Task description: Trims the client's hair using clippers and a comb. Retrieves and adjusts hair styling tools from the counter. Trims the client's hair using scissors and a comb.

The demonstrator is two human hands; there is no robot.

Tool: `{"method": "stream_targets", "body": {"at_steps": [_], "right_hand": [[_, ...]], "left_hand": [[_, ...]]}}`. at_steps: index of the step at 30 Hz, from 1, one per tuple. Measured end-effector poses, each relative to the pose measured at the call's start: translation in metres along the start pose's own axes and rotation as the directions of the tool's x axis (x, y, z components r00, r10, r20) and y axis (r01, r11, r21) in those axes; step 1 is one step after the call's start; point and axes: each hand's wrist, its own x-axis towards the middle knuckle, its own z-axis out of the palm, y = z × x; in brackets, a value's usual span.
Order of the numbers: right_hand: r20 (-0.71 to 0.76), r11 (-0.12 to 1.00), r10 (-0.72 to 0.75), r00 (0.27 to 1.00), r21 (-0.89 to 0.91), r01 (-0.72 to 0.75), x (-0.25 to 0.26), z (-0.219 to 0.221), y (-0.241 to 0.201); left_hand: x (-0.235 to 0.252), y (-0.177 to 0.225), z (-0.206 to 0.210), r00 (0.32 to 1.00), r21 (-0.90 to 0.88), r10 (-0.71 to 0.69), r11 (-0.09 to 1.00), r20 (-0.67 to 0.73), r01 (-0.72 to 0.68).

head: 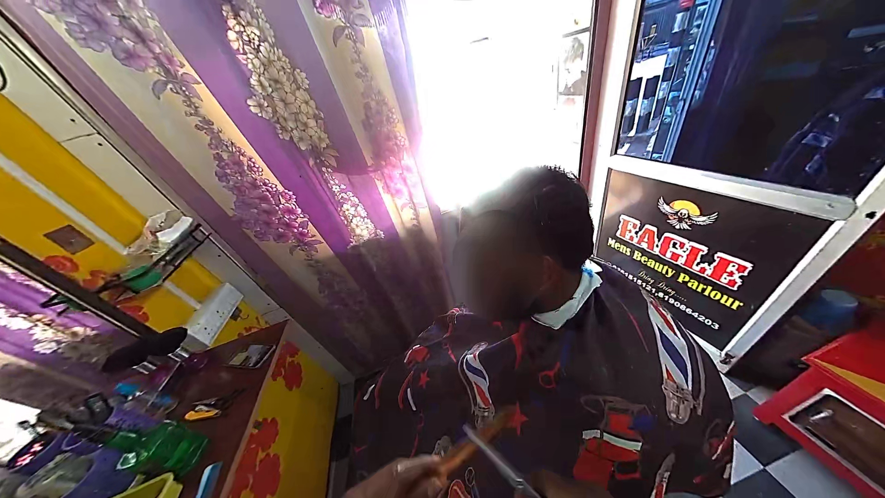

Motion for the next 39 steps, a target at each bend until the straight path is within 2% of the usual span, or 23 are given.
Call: {"method": "stream_targets", "body": {"at_steps": [3,7,12,14,17,20,23,27,29,31,35,37,39], "right_hand": [[-0.079,0.989,0.036,0.996,0.143,-0.024,-0.008,-0.015,-0.003],[-0.223,0.984,0.123,0.967,0.156,-0.089,-0.016,-0.022,0.003],[-0.252,0.918,0.176,0.952,0.391,-0.066,-0.029,-0.023,-0.005],[-0.316,0.902,0.192,0.929,0.43,-0.04,-0.032,-0.018,-0.014],[-0.445,0.915,0.23,0.866,0.403,-0.035,-0.038,-0.015,-0.022],[-0.532,0.933,0.244,0.811,0.356,-0.048,-0.042,-0.017,-0.019],[-0.565,0.95,0.241,0.789,0.302,-0.073,-0.039,-0.024,-0.015],[-0.593,0.981,0.189,0.783,0.156,-0.119,-0.027,-0.045,0.0],[-0.633,0.986,0.115,0.766,-0.022,-0.167,-0.012,-0.058,-0.008],[-0.68,0.944,0.011,0.733,-0.236,-0.232,0.007,-0.073,-0.031],[-0.723,0.688,-0.134,0.677,-0.56,-0.462,0.04,-0.117,-0.077],[-0.7,0.527,-0.212,0.682,-0.67,-0.523,0.057,-0.134,-0.092],[-0.648,0.381,-0.251,0.72,-0.749,-0.542,0.071,-0.149,-0.1]], "left_hand": [[0.071,0.007,-0.032,0.989,0.151,0.141,0.978,0.044,-0.146],[0.175,0.01,-0.063,0.888,0.332,0.423,0.823,0.182,-0.46],[0.264,0.009,-0.078,0.71,0.24,0.614,0.674,0.345,-0.699],[0.283,0.005,-0.075,0.673,0.222,0.665,0.639,0.324,-0.737],[0.301,0.006,-0.065,0.668,0.215,0.712,0.633,0.215,-0.744],[0.316,0.003,-0.054,0.646,0.221,0.729,0.608,0.226,-0.763],[0.319,-0.003,-0.046,0.649,0.278,0.709,0.588,0.274,-0.76],[0.313,-0.004,-0.049,0.627,0.287,0.694,0.558,0.353,-0.779],[0.311,0.0,-0.05,0.614,0.24,0.696,0.567,0.371,-0.788],[0.312,0.004,-0.047,0.613,0.228,0.693,0.572,0.379,-0.788],[0.317,0.012,-0.04,0.635,0.252,0.675,0.585,0.376,-0.771],[0.319,0.014,-0.039,0.656,0.247,0.669,0.609,0.351,-0.754],[0.319,0.014,-0.038,0.665,0.255,0.679,0.615,0.311,-0.746]]}}
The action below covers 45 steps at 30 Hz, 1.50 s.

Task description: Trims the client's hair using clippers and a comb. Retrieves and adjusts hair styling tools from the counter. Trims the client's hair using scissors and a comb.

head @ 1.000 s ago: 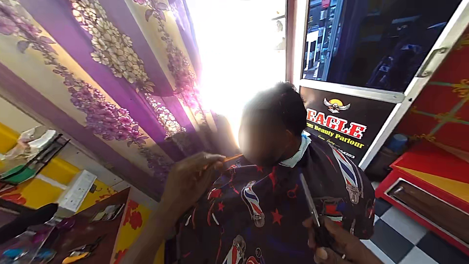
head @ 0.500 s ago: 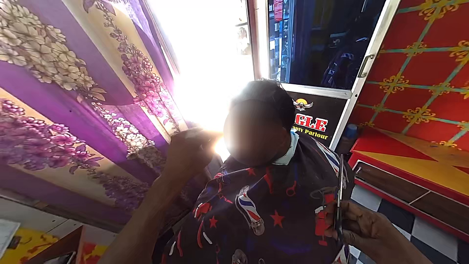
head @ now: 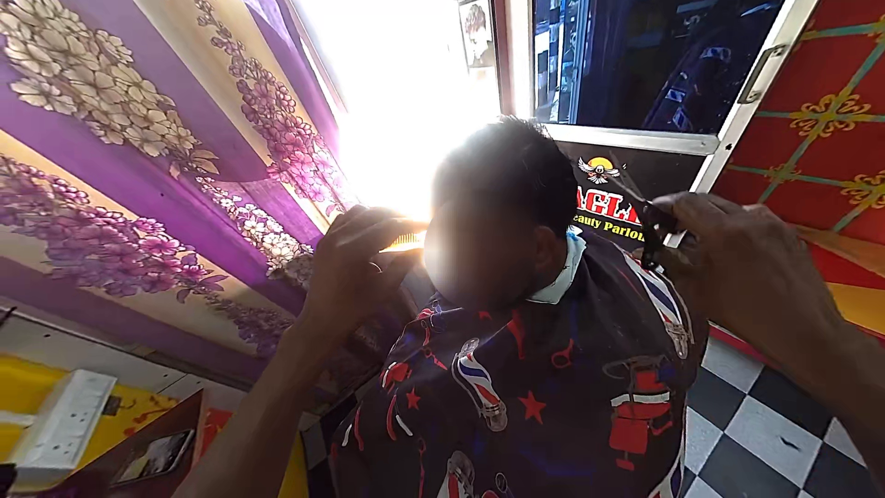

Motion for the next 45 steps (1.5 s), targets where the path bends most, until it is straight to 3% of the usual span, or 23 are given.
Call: {"method": "stream_targets", "body": {"at_steps": [8,16,33,45], "right_hand": [[-0.081,0.94,-0.212,0.974,-0.288,0.181,0.037,0.008,-0.004],[-0.101,0.883,-0.322,0.941,-0.391,0.26,0.042,0.023,-0.011],[-0.109,0.852,-0.34,0.934,-0.455,0.257,0.043,0.023,-0.021],[-0.119,0.853,-0.327,0.937,-0.464,0.239,0.042,0.023,-0.021]], "left_hand": [[0.0,-0.001,0.009,0.99,0.035,0.066,0.997,-0.125,-0.062],[-0.002,-0.002,0.012,0.984,0.071,0.085,0.995,-0.16,-0.074],[-0.006,-0.002,0.02,0.981,0.032,0.034,0.999,-0.193,-0.029],[-0.002,-0.002,0.018,0.972,0.052,0.087,0.996,-0.217,-0.077]]}}
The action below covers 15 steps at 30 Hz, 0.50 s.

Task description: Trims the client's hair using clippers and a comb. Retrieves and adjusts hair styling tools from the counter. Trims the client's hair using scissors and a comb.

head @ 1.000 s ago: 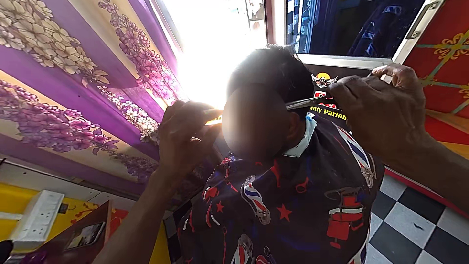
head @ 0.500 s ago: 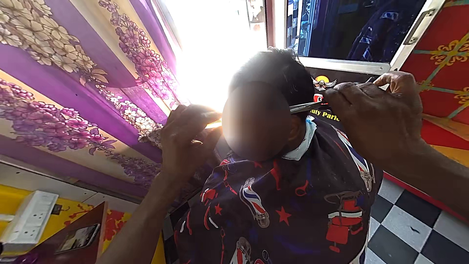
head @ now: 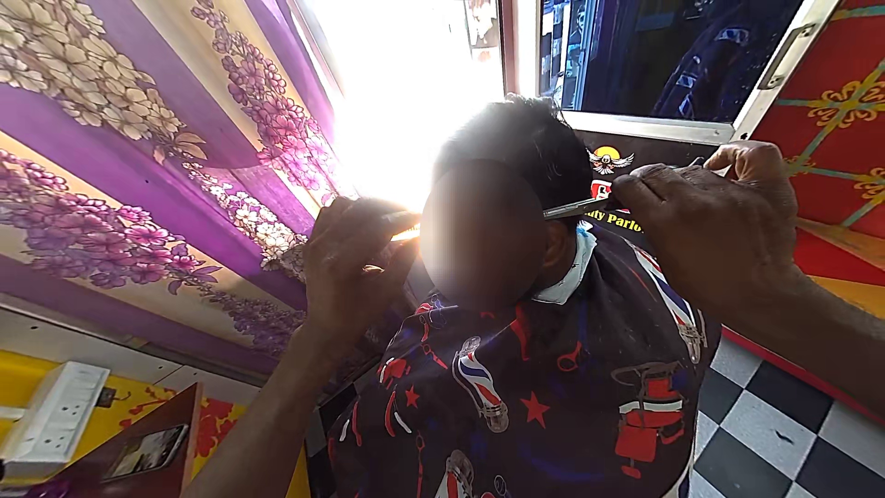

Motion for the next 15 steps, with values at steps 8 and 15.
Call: {"method": "stream_targets", "body": {"at_steps": [8,15], "right_hand": [[-0.014,1.0,-0.002,1.0,-0.005,0.002,0.0005,0.0013,-0.0018],[-0.01,0.999,0.024,1.0,-0.04,-0.024,0.0001,0.0019,-0.0037]], "left_hand": [[0.0002,-0.0003,-0.0004,1.0,0.009,-0.007,1.0,0.006,0.007],[0.0005,-0.0005,-0.0006,1.0,0.007,-0.006,1.0,0.003,0.006]]}}
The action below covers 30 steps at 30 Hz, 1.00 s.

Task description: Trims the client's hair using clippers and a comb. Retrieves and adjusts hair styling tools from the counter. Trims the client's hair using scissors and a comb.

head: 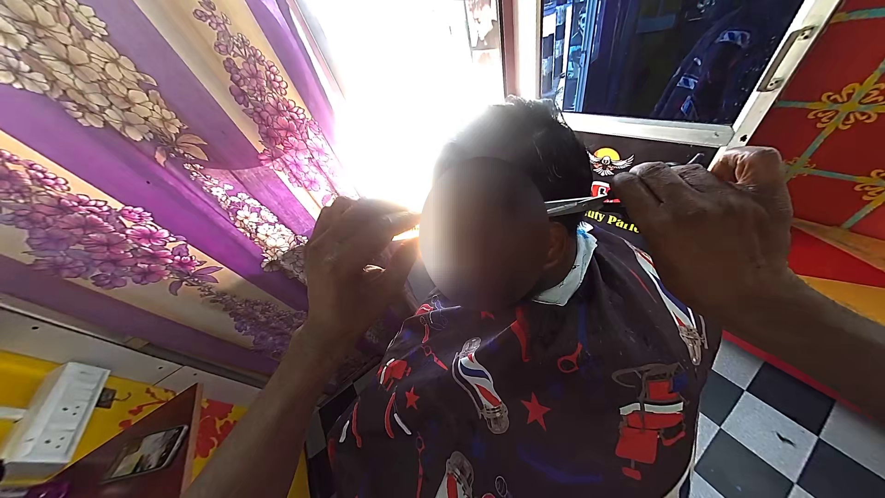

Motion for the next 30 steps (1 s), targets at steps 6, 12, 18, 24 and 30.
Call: {"method": "stream_targets", "body": {"at_steps": [6,12,18,24,30], "right_hand": [[-0.009,1.0,-0.011,1.0,0.025,0.011,-0.0009,0.0004,-0.0006],[0.002,1.0,0.002,1.0,0.013,-0.002,-0.0009,0.0014,-0.002],[-0.003,1.0,0.012,1.0,0.014,-0.012,-0.002,0.0028,-0.002],[-0.007,0.999,0.003,1.0,0.048,-0.002,-0.002,0.0028,-0.0014],[-0.025,0.999,0.002,1.0,0.039,-0.001,-0.0011,0.0047,-0.0024]], "left_hand": [[0.0006,0.0003,-0.0002,1.0,0.001,-0.002,1.0,-0.004,0.002],[0.0014,0.0004,-0.0002,1.0,0.006,0.006,1.0,-0.007,-0.006],[0.0011,0.0001,-0.0005,1.0,0.009,0.002,1.0,-0.007,-0.002],[0.0022,0.0006,-0.0012,1.0,0.005,0.008,1.0,-0.007,-0.008],[0.0015,-0.0004,-0.0003,1.0,-0.023,-0.005,1.0,-0.017,0.004]]}}
